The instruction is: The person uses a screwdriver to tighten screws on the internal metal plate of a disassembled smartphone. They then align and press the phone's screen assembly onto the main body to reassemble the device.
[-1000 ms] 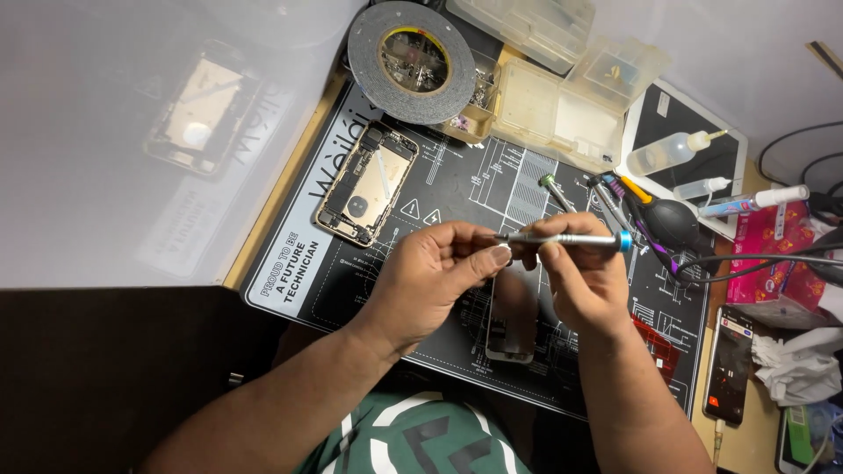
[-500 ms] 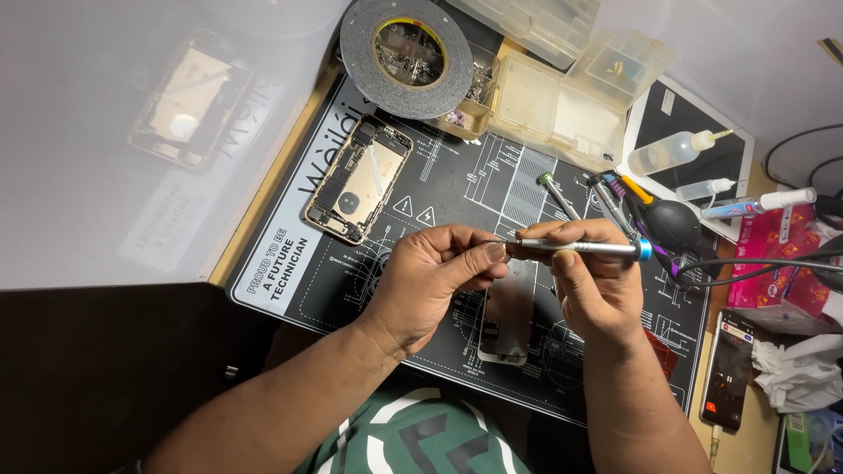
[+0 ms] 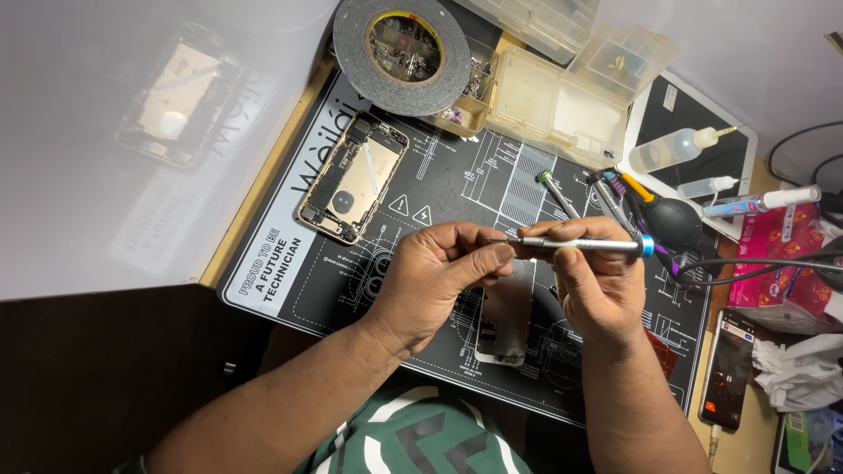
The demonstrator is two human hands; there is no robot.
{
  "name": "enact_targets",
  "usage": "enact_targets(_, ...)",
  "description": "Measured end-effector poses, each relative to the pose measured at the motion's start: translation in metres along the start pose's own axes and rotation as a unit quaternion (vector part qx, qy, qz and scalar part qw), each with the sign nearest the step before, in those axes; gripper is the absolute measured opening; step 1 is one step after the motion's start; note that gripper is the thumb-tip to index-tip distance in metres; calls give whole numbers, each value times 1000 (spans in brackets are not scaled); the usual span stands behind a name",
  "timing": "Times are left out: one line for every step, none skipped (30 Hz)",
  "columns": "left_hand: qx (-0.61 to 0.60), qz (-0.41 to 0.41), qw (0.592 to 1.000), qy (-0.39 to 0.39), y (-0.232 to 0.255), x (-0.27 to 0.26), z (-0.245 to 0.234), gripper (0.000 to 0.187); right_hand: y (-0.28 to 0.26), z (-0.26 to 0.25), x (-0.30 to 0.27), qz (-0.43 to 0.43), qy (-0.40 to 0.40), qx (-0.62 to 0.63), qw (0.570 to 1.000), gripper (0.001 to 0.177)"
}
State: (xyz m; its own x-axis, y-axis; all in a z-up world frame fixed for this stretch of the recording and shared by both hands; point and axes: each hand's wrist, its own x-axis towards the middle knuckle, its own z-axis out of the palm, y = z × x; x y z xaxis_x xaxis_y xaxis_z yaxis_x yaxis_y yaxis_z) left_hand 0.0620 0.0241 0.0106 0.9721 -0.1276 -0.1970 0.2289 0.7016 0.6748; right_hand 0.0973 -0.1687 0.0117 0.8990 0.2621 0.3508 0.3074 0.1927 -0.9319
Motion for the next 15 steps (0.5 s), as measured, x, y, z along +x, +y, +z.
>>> enact_targets(-2,1,1000,-6,1,0,0,28,2,-2,1,-7,5,-15,1000,19)
enact_targets(-3,2,1000,-12,3,0,-1,32,4,-4,3,-13,10,-29,999,20)
enact_targets(-3,1,1000,-11,5,-5,-4,32,0,0,9,-13,10,-29,999,20)
enact_targets(27,-3,1000,-5,8,-10,-8,36,-4,3,16,-8,12,-85,996,22)
enact_targets(58,-6,998,0,10,-14,-11,41,-8,6,23,-2,13,-141,990,24)
enact_targets(59,-9,998,0,14,-21,-14,41,-4,7,25,0,16,-141,990,24)
enact_targets(154,26,988,-16,18,-28,-16,37,0,7,27,13,24,-183,983,24)
enact_targets(247,60,967,-35,22,-35,-18,34,3,7,30,27,34,-225,973,24)
enact_targets(248,57,967,-37,24,-36,-21,34,3,8,32,28,38,-225,973,24)
enact_targets(399,185,897,-50,25,-37,-25,26,2,10,35,56,27,-294,954,23)
enact_targets(533,304,787,-62,27,-39,-30,19,2,12,38,83,16,-360,929,21)
enact_targets(532,303,788,-61,25,-37,-33,19,3,12,39,84,15,-361,929,21)
enact_targets(547,301,779,-60,23,-36,-36,20,5,12,39,86,10,-350,933,20)
enact_targets(563,299,768,-58,22,-34,-40,21,7,13,41,86,4,-339,937,20)
enact_targets(561,299,769,-56,22,-34,-40,21,9,14,41,86,1,-340,936,20)
